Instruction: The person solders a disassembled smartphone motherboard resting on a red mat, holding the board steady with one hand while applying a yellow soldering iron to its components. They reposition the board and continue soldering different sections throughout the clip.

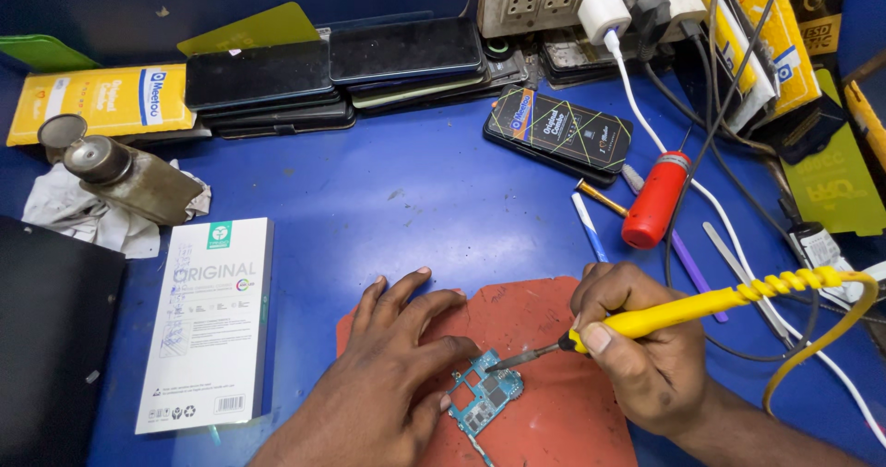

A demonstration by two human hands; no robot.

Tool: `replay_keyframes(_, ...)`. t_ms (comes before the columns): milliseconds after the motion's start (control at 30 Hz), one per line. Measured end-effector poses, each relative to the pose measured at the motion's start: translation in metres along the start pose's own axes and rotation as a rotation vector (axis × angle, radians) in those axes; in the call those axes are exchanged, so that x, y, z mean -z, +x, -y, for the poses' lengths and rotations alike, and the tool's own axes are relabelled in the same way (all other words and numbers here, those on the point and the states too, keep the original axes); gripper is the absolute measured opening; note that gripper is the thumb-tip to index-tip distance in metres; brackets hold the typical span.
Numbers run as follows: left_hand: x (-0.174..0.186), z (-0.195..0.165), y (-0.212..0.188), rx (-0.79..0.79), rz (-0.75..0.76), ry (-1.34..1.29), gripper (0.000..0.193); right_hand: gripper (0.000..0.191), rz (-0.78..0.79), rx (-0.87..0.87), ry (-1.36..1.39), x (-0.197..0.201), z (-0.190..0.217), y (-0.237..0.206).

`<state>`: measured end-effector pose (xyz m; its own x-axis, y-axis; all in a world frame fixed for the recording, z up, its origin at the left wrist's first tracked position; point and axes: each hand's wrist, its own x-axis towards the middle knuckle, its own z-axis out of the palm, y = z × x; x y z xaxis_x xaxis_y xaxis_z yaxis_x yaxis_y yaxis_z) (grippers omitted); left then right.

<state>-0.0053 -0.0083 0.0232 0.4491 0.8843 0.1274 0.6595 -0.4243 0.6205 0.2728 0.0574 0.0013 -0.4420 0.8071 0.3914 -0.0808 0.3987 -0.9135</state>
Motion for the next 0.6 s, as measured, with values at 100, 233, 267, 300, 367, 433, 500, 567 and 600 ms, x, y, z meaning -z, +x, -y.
replay_keyframes(100, 0.0002, 0.0004, -0.0003, -0.006, 0.001, 0.004, 0.045, 0.007, -0.009, -0.005, 0.015, -0.0008, -0.0005, -0.0007)
replay_keyframes(233, -0.0006, 0.0010, -0.0003, 0.000, 0.009, 0.001, 0.046, 0.007, -0.005, 0.005, -0.005, -0.0004, -0.0006, -0.0006)
replay_keyframes(267, -0.0009, 0.0013, -0.0001, -0.005, 0.005, 0.000, 0.045, 0.007, -0.004, 0.001, -0.001, -0.0004, -0.0004, -0.0007)
replay_keyframes(300, -0.0012, 0.0016, 0.0005, -0.010, 0.001, -0.001, 0.045, 0.007, -0.003, -0.002, 0.002, -0.0001, -0.0004, -0.0005)
replay_keyframes(367, -0.0013, 0.0016, -0.0005, -0.012, 0.000, -0.002, 0.045, 0.007, 0.000, -0.007, 0.005, -0.0008, 0.0000, -0.0005)
replay_keyframes(433, -0.0016, 0.0020, 0.0001, -0.011, 0.006, 0.001, 0.045, 0.007, -0.003, -0.005, 0.001, -0.0005, 0.0000, 0.0001)
replay_keyframes(500, -0.0012, 0.0022, -0.0007, -0.018, 0.002, 0.002, 0.044, 0.007, -0.002, -0.006, 0.004, -0.0008, 0.0005, -0.0001)
replay_keyframes(567, -0.0018, 0.0022, -0.0004, -0.017, 0.002, 0.001, 0.044, 0.007, -0.001, -0.006, 0.007, -0.0002, 0.0005, 0.0001)
replay_keyframes(600, -0.0015, 0.0026, -0.0008, -0.014, 0.006, 0.000, 0.044, 0.007, -0.001, -0.005, 0.008, -0.0009, 0.0003, 0.0000)
